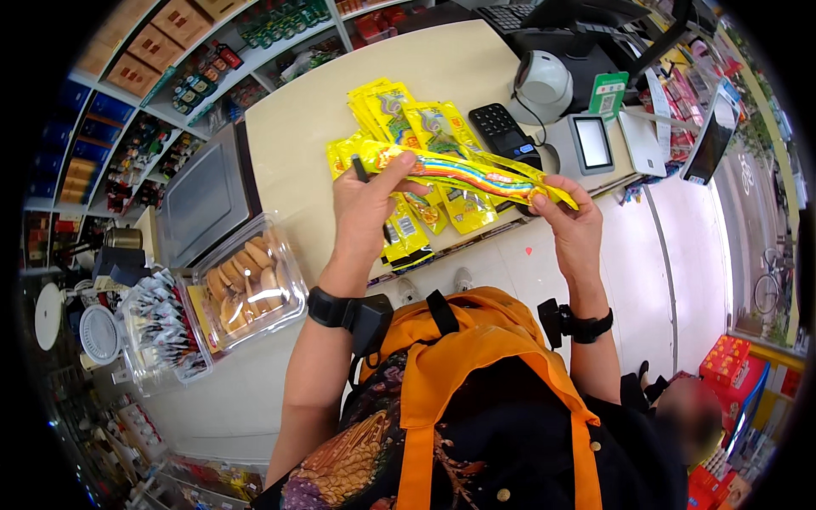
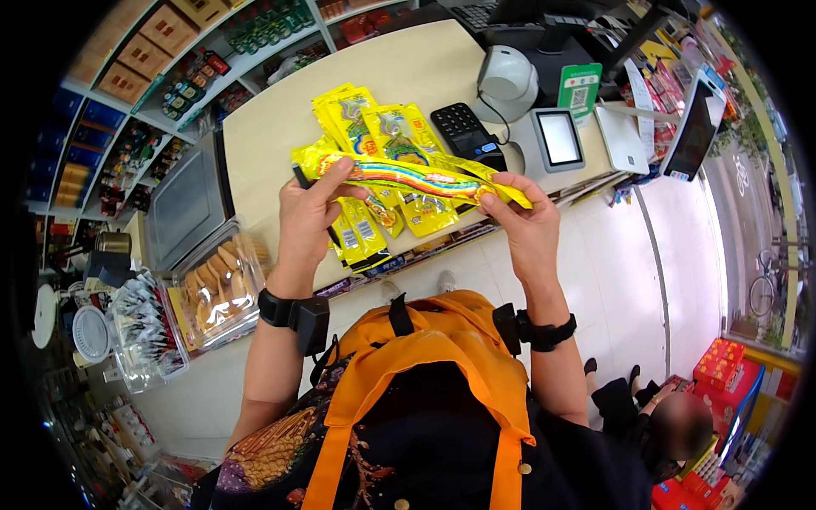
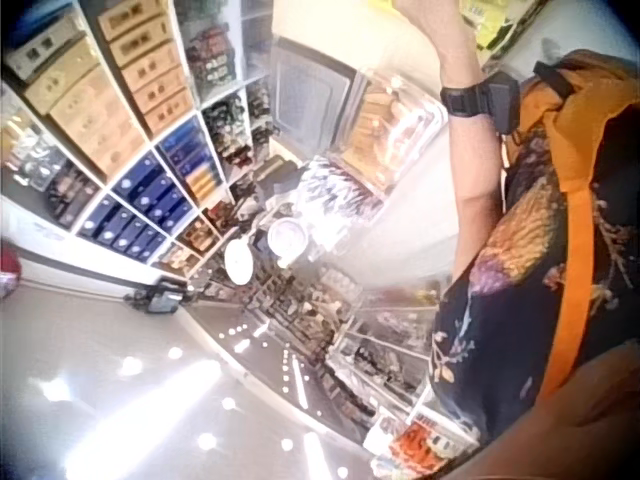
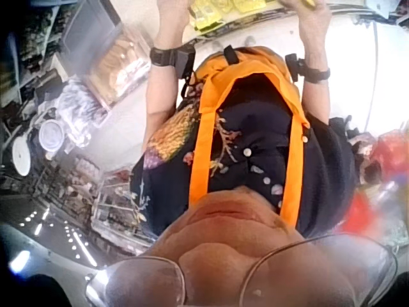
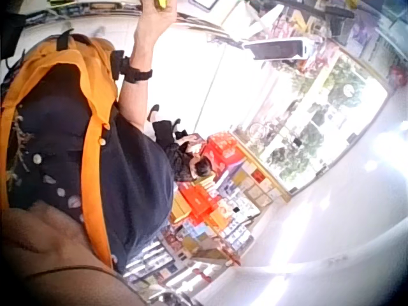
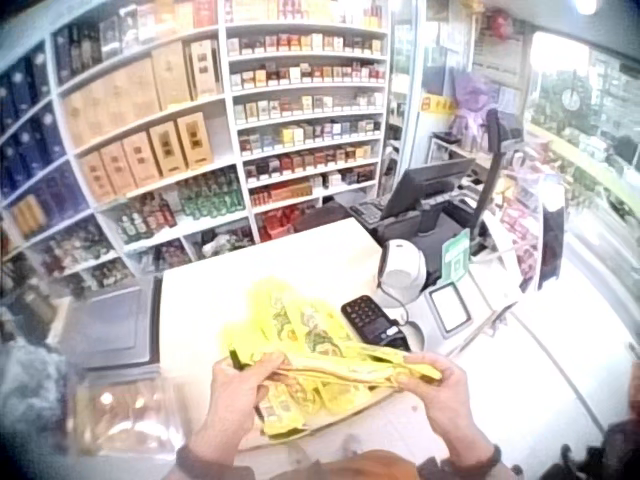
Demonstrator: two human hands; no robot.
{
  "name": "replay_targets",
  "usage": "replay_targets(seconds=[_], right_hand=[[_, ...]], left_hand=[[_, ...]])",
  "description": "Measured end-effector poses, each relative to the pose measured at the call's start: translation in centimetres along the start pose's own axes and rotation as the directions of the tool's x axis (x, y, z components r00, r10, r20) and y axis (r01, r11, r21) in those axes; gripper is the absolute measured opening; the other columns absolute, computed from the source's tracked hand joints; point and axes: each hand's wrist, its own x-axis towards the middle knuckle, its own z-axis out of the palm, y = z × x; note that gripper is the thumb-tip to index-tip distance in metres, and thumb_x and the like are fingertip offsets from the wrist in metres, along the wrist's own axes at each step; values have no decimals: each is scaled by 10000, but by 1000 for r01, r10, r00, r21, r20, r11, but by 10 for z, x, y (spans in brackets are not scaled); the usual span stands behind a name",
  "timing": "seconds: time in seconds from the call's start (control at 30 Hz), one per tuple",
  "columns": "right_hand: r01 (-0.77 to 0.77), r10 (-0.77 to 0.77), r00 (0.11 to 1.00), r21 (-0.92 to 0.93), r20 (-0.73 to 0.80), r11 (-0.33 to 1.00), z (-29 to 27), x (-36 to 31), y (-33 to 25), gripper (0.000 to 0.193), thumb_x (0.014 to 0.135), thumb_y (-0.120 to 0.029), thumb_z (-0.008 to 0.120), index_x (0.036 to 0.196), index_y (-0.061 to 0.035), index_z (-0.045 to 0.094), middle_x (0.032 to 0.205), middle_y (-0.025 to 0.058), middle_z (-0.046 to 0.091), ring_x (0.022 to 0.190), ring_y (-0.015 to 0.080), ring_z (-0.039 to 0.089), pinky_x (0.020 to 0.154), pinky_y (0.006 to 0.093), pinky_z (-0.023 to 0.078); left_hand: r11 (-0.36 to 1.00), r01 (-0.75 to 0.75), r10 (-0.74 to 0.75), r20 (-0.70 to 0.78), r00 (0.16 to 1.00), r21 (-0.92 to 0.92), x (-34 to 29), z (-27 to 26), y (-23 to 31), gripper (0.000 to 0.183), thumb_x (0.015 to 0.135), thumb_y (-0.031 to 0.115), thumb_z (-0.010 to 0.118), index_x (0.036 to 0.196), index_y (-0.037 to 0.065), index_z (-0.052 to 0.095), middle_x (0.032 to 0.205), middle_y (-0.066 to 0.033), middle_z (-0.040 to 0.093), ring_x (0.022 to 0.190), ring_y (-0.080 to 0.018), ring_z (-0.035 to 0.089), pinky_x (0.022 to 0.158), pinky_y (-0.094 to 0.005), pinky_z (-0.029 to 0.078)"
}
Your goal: The person counts yellow snack packets on a checkout counter by picking them up and moving them one by one into a pile, and then holds up two packets to check the labels on the back.
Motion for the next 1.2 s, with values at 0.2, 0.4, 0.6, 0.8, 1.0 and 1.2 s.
replay_targets(seconds=[0.2,0.4,0.6,0.8,1.0,1.2], right_hand=[[8,-8,1000,23,-9,1000,0,0,9,275,852,19,681,1122,11,628,1072,107,640,896,153,645,786,259,559],[92,-87,995,-136,42,986,-8,-10,-1,283,833,-7,716,1106,-1,643,1081,74,625,975,144,610,827,253,527],[145,-125,986,-207,106,968,-24,-21,-1,201,836,-12,716,1034,-4,682,1060,82,607,981,140,583,838,238,490],[161,-138,980,-165,143,973,-23,-17,3,136,871,34,651,1002,15,684,1049,104,618,920,154,604,828,257,502],[204,-159,960,-189,230,961,-6,-13,7,135,925,36,566,993,28,682,1051,121,630,929,146,616,821,262,508],[551,-356,828,-512,434,658,16,-4,26,258,869,103,538,1011,-32,706,1098,100,687,975,243,612,896,316,472]], left_hand=[[998,45,-42,52,998,-45,-3,-20,-7,250,937,204,625,1061,-11,592,924,-127,698,724,-135,707,353,-172,224],[998,-1,1,-9,1000,59,-4,-46,-18,226,960,184,590,1072,-11,564,947,-145,699,734,-142,712,363,-166,237],[983,158,-158,-9,987,96,4,-63,-44,238,956,143,571,1098,-39,513,1031,-164,676,825,-195,720,383,-179,263],[971,210,-212,8,977,113,5,-64,-52,264,981,120,490,1218,5,467,1062,-176,655,869,-225,718,389,-193,282],[960,273,-277,66,959,63,0,-52,-28,250,991,107,458,1224,17,468,1076,-186,650,873,-219,719,381,-188,267],[957,290,-286,94,954,-33,2,-54,-29,332,1016,273,443,1221,14,483,1091,-191,656,905,-193,712,366,-180,205]])
